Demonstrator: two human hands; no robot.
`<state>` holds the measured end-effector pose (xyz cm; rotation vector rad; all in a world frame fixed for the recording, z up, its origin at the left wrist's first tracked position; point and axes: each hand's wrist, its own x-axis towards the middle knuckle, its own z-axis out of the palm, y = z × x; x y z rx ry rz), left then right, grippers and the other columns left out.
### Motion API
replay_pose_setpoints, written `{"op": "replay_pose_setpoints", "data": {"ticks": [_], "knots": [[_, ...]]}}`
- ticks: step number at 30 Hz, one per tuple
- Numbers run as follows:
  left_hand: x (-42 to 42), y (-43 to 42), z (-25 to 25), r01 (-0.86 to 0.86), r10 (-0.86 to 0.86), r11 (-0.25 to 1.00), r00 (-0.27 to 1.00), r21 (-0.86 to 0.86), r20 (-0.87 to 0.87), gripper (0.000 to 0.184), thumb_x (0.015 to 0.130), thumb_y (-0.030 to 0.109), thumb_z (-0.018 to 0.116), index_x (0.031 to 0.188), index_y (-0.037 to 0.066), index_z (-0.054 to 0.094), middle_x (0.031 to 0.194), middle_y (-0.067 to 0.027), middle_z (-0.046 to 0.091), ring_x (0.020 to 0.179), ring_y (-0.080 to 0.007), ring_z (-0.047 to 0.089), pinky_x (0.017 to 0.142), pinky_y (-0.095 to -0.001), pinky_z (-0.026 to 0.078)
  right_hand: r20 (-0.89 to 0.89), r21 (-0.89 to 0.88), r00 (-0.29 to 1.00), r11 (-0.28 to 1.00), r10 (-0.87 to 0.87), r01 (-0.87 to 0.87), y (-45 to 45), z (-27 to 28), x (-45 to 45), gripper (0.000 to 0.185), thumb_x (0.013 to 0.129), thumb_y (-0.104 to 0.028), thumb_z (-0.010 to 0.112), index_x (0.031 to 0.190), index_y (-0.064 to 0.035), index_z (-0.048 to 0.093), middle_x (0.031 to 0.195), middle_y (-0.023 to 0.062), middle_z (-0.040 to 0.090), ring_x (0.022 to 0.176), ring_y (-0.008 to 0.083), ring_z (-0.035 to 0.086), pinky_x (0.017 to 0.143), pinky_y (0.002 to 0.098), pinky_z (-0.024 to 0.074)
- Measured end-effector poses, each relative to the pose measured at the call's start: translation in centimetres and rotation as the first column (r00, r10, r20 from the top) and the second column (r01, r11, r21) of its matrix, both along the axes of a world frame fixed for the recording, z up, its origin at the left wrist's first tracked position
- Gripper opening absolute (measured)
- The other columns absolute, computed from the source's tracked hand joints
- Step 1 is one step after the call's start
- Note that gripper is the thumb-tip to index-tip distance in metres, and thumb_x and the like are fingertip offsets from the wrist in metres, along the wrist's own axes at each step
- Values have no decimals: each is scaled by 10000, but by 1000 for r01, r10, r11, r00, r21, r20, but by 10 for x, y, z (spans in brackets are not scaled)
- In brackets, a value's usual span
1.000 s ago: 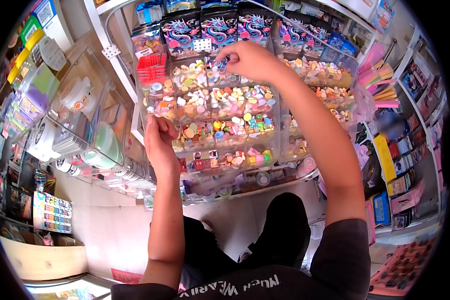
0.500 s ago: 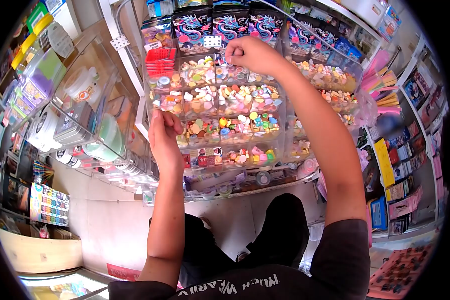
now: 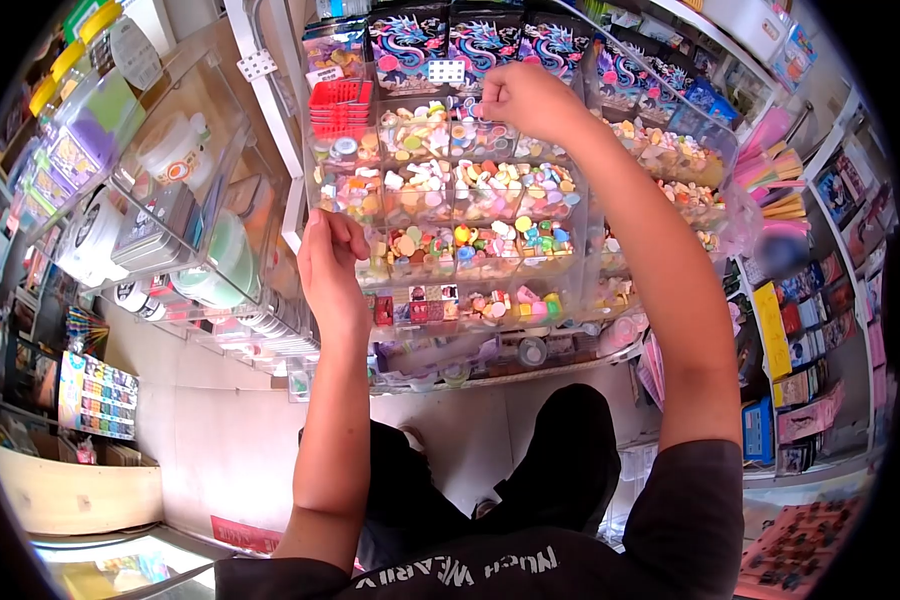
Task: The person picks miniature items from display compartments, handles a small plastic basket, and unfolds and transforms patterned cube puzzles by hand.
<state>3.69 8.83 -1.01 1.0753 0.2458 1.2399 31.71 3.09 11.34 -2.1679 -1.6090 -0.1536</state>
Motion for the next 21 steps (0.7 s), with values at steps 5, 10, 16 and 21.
{"op": "replay_pose_setpoints", "data": {"ticks": [5, 10, 16, 21], "knots": [[-3, 2, 0, 5, -5, 1000, 1000, -4, 27, 352, 1087, 289, 396, 810, 76, 429, 737, -31, 444, 690, -122, 395, 667, -280, 350, 11, 251, 1000, 968, -3, 0, -20, 2, -25, 307, 880, -337, 704, 756, -64, 638, 638, 90, 627, 627, 266, 634, 603, 400, 485], [-7, 2, 4, -45, 45, 999, 999, -7, -29, 359, 1080, 297, 407, 803, 71, 441, 745, -31, 458, 671, -114, 399, 654, -273, 343, 131, 250, 990, 968, -46, 12, -54, -2, -45, 315, 870, -284, 694, 703, -54, 557, 565, 77, 565, 524, 280, 559, 531, 408, 423], [-6, 3, 4, -87, 86, 996, 996, -14, -23, 280, 1063, 255, 450, 861, 64, 486, 729, -12, 459, 657, -93, 406, 632, -257, 346, -60, 464, 998, 886, 28, 3, -120, -40, -49, 289, 860, -227, 730, 732, -51, 540, 549, 53, 504, 494, 182, 502, 516, 336, 389], [-5, -3, 7, -133, 133, 990, 991, 51, 6, 138, 1043, 192, 472, 981, 70, 484, 687, 15, 427, 620, -76, 368, 591, -244, 310, -332, 450, 933, 846, -139, 286, -202, -77, -39, 351, 946, -211, 686, 703, -35, 505, 570, -22, 436, 546, 70, 385, 520, 270, 317]]}}
